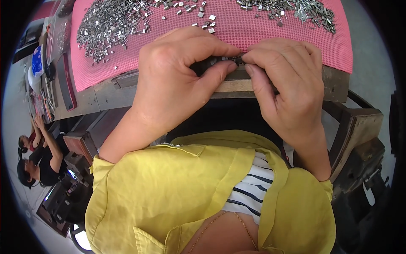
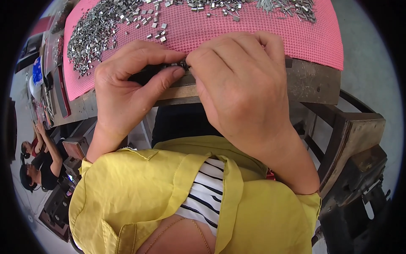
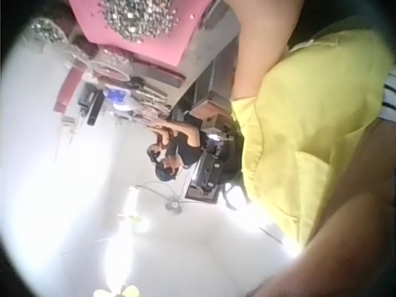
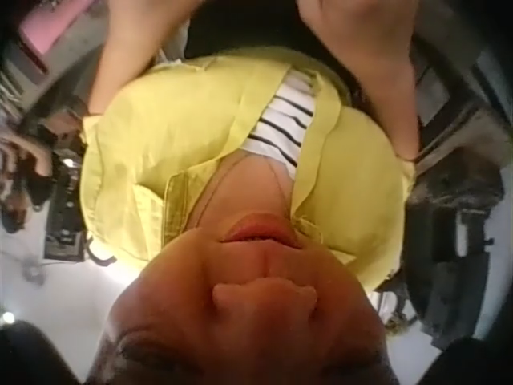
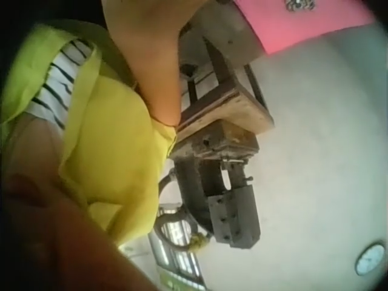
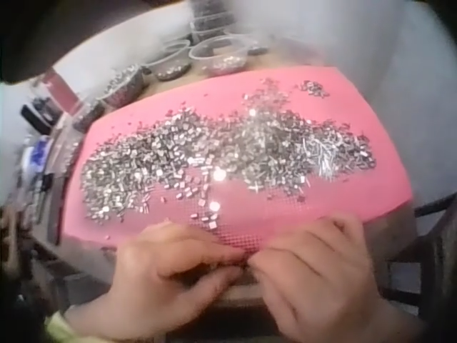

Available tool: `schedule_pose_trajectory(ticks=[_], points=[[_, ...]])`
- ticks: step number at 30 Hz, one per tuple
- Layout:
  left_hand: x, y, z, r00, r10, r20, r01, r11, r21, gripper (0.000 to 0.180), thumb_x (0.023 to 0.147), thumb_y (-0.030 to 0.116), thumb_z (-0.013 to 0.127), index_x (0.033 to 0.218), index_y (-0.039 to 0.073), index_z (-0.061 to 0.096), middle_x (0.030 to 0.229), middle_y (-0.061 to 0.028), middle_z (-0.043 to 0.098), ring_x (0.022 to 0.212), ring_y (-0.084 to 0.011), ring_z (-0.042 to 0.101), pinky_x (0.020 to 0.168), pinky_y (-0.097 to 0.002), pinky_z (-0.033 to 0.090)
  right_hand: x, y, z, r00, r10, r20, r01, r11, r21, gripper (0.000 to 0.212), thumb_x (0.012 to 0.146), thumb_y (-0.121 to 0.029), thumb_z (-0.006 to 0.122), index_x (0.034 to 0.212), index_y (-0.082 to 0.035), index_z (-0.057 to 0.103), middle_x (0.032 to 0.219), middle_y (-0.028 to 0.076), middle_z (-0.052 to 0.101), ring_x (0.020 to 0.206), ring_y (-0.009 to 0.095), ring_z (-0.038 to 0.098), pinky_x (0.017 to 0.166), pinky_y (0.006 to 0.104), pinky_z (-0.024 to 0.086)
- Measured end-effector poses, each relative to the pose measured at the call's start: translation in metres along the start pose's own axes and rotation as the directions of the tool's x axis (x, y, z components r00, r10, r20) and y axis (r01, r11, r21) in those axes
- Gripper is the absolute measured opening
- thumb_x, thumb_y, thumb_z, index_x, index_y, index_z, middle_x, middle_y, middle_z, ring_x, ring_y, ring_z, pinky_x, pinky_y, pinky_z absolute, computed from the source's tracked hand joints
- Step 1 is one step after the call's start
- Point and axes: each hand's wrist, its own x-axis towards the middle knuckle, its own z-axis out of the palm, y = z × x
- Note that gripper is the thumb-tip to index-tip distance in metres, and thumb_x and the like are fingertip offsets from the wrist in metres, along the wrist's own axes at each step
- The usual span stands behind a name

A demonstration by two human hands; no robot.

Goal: Assembling small metal components by placing them into a precision jig on a workbench.

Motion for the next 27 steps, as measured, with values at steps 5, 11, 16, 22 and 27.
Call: schedule_pose_trajectory(ticks=[5, 11, 16, 22, 27], points=[[-0.001, 0.007, 0.033, 0.999, 0.020, 0.036, -0.025, 0.992, 0.123, 0.031, 0.077, -0.003, 0.086, 0.107, 0.001, 0.080, 0.094, -0.0091, 0.077, 0.087, -0.0177, 0.074, 0.080, -0.0290, 0.058, -0.030, 0.019, 0.009, 1.000, -0.007, -0.016, 0.007, 1.000, 0.010, 0.021, 0.077, 0.001, 0.078, 0.095, -0.006, 0.070, 0.093, 0.007, 0.071, 0.091, 0.026, 0.069, 0.085, 0.0379, 0.045], [-0.006, 0.015, 0.039, 0.986, -0.167, 0.019, 0.168, 0.981, -0.102, 0.033, 0.081, -0.006, 0.081, 0.114, 0.000, 0.077, 0.098, -0.0069, 0.077, 0.094, -0.0124, 0.073, 0.084, -0.0271, 0.060, -0.032, 0.016, 0.008, 1.000, 0.006, -0.002, -0.007, 1.000, -0.026, 0.022, 0.075, 0.001, 0.078, 0.093, -0.007, 0.069, 0.092, 0.006, 0.069, 0.089, 0.026, 0.068, 0.084, 0.0383, 0.045], [-0.007, 0.013, 0.037, 0.989, -0.149, 0.020, 0.150, 0.987, -0.060, 0.035, 0.082, -0.008, 0.077, 0.116, 0.000, 0.076, 0.102, -0.0073, 0.076, 0.095, -0.0134, 0.074, 0.086, -0.0275, 0.059, -0.025, 0.013, 0.011, 0.999, 0.043, -0.016, -0.043, 0.999, -0.003, 0.022, 0.074, 0.002, 0.077, 0.091, -0.007, 0.067, 0.090, 0.006, 0.068, 0.088, 0.027, 0.066, 0.082, 0.0382, 0.045], [-0.011, 0.007, 0.033, 0.995, -0.095, 0.008, 0.095, 0.995, -0.034, 0.043, 0.082, -0.009, 0.074, 0.123, 0.003, 0.074, 0.103, -0.0055, 0.074, 0.094, -0.0119, 0.072, 0.084, -0.0259, 0.058, -0.018, 0.012, 0.013, 0.997, 0.072, 0.001, -0.072, 0.997, 0.020, 0.022, 0.072, 0.003, 0.074, 0.089, -0.007, 0.064, 0.089, 0.005, 0.067, 0.087, 0.028, 0.065, 0.081, 0.0384, 0.046], [-0.013, 0.005, 0.031, 0.996, -0.086, -0.018, 0.085, 0.995, -0.052, 0.050, 0.080, -0.007, 0.076, 0.129, 0.004, 0.073, 0.099, -0.0043, 0.072, 0.088, -0.0094, 0.069, 0.080, -0.0238, 0.056, -0.015, 0.012, 0.012, 0.997, 0.067, 0.031, -0.068, 0.997, 0.032, 0.021, 0.073, 0.003, 0.073, 0.090, -0.005, 0.064, 0.091, 0.006, 0.067, 0.088, 0.028, 0.064, 0.082, 0.0388, 0.047]])
